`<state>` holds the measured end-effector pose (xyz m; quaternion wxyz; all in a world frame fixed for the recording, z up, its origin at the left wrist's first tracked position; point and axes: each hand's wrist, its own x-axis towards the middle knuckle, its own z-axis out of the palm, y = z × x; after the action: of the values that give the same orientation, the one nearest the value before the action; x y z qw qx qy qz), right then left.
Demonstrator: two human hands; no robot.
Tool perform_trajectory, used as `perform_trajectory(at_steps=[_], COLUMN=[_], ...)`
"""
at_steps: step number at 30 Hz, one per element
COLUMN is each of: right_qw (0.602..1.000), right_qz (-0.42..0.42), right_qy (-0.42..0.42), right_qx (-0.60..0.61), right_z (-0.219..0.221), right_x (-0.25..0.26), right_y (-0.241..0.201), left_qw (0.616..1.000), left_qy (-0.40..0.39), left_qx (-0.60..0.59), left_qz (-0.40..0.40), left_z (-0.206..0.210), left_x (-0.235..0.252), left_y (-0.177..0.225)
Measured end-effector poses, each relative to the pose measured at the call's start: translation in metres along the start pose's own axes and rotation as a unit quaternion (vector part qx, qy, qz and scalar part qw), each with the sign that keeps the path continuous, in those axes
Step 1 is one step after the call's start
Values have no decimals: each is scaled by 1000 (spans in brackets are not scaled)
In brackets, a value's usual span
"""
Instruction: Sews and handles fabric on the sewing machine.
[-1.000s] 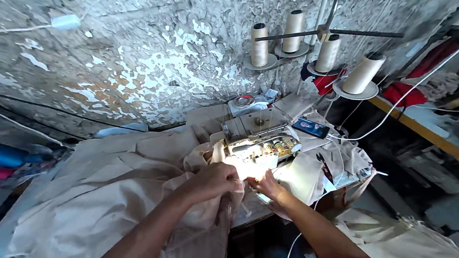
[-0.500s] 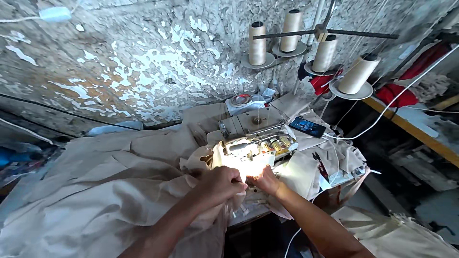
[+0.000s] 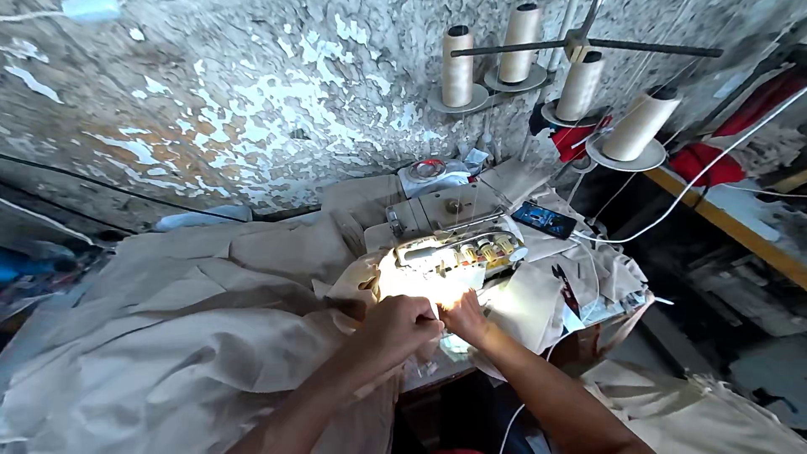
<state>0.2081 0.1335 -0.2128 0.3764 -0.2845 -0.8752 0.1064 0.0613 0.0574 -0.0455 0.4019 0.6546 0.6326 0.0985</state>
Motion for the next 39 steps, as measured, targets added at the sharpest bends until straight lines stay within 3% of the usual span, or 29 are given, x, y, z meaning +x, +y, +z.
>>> perform_trajectory(at_steps=[4,10,19,26,34,39], right_qw=[999,999,998,998,992,988], right_qz=[37,50,50,39,94,154], right_qy=[38,13,-12,-21,-58,-11], right_qx=[12,-1,-45,-48,-60,-23], right_z=[7,3,-3,-5,-9,0], right_x=[-18,-36,-32,-22,-18,-20], right_y=[-6,-8,-11,-7,-17,-23], left_qw=[998,993,991,995,999,997], left_qy=[-24,42,48,27,53,69], left_qx=[51,85,84,71,1,6], left_qz=[11,74,94,58,1,-35], left_z=[24,73,72,59,34,20], left_x=[-5,-16,-10,-3,1,5], left_y=[4,-13,-17,-20,-18,-16])
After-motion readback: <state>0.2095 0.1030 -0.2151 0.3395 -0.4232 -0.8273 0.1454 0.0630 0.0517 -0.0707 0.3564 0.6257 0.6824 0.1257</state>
